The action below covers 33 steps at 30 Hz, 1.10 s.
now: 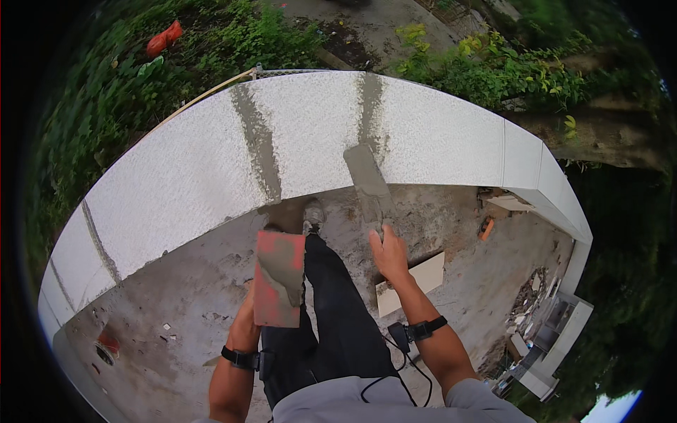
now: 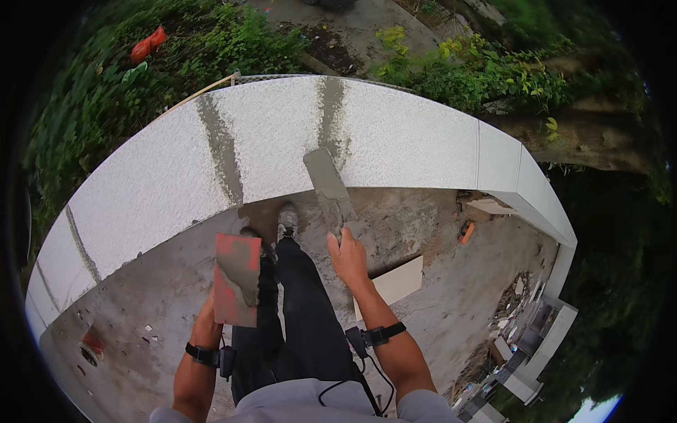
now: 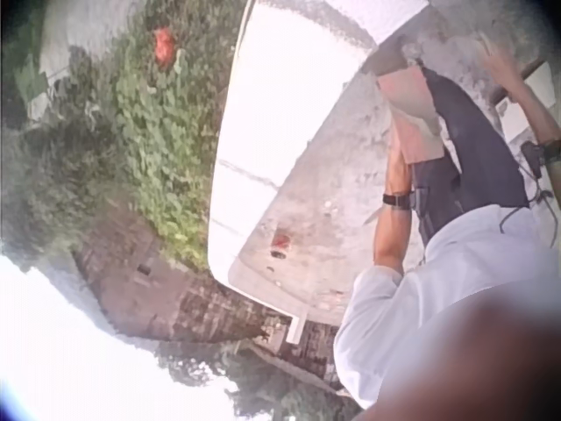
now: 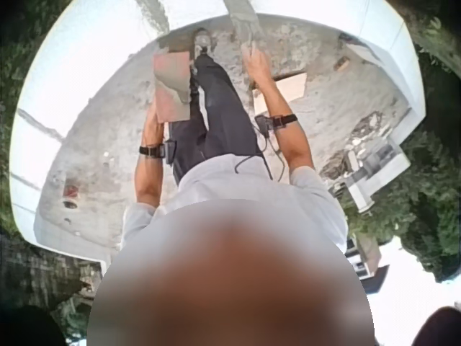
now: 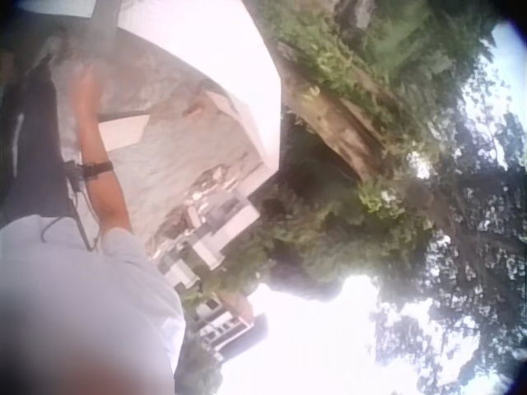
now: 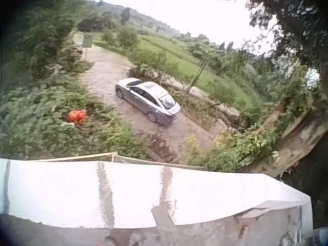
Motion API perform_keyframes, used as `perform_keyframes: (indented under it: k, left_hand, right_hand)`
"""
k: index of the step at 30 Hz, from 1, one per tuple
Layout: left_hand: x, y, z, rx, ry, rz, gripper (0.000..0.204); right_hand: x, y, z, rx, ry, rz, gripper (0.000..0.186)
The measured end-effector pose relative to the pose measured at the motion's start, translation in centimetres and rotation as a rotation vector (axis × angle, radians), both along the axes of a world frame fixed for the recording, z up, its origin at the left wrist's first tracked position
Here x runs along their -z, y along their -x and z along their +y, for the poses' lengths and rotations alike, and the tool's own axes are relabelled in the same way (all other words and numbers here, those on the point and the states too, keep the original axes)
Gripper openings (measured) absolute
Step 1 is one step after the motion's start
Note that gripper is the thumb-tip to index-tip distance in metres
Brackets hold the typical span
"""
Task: Applying mortar to fill the gaps between wall tiles using a trowel and a hawk.
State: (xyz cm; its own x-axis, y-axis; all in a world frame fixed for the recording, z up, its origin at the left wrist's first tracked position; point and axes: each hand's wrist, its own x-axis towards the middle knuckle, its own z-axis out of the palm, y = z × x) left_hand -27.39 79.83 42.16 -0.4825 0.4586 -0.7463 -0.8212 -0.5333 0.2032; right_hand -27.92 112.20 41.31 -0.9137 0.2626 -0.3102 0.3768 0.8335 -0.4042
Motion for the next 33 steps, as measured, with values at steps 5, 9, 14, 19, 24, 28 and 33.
perform_keyframes:
  k: [5, 9, 14, 19, 24, 28, 33]
  left_hand:
    - [-0.1, -0.7, -0.2, 0.012, 0.007, -0.011, 0.044]
    - [-0.6, -0.9, -0.1, 0.005, 0.005, -0.005, 0.044]
    - [-0.4, -1.4, -0.1, 0.024, 0.016, 0.0, 0.044]
    - [-0.9, -1.8, -0.3, 0.044, 0.036, 0.002, 0.044]
    - [-1.5, -1.9, -0.4, 0.046, 0.054, 0.01, 0.045]
    - [-0.8, -2.0, -0.2, 0.066, 0.065, 0.023, 0.045]
    - [-1.7, -1.2, 0.7, 0.151, 0.167, 0.214, 0.045]
  right_hand:
    - [0.4, 5.1, 3.2, 0.182, 0.034, 0.022, 0.041]
    - [-3.2, 2.6, 1.8, 0.456, 0.466, -0.044, 0.042]
    - [-1.6, 2.0, -0.8, 0.542, 0.651, -0.113, 0.05]
    - [-2.2, 3.1, 2.5, 0.58, 0.567, -0.048, 0.046]
    - [-3.7, -0.5, 0.7, -0.056, -0.007, -0.136, 0.051]
    - [-1.1, 4.0, 2.1, 0.086, -0.033, -0.074, 0.05]
    - [-3.6, 6.3, 5.2, 0.274, 0.066, 0.013, 0.05]
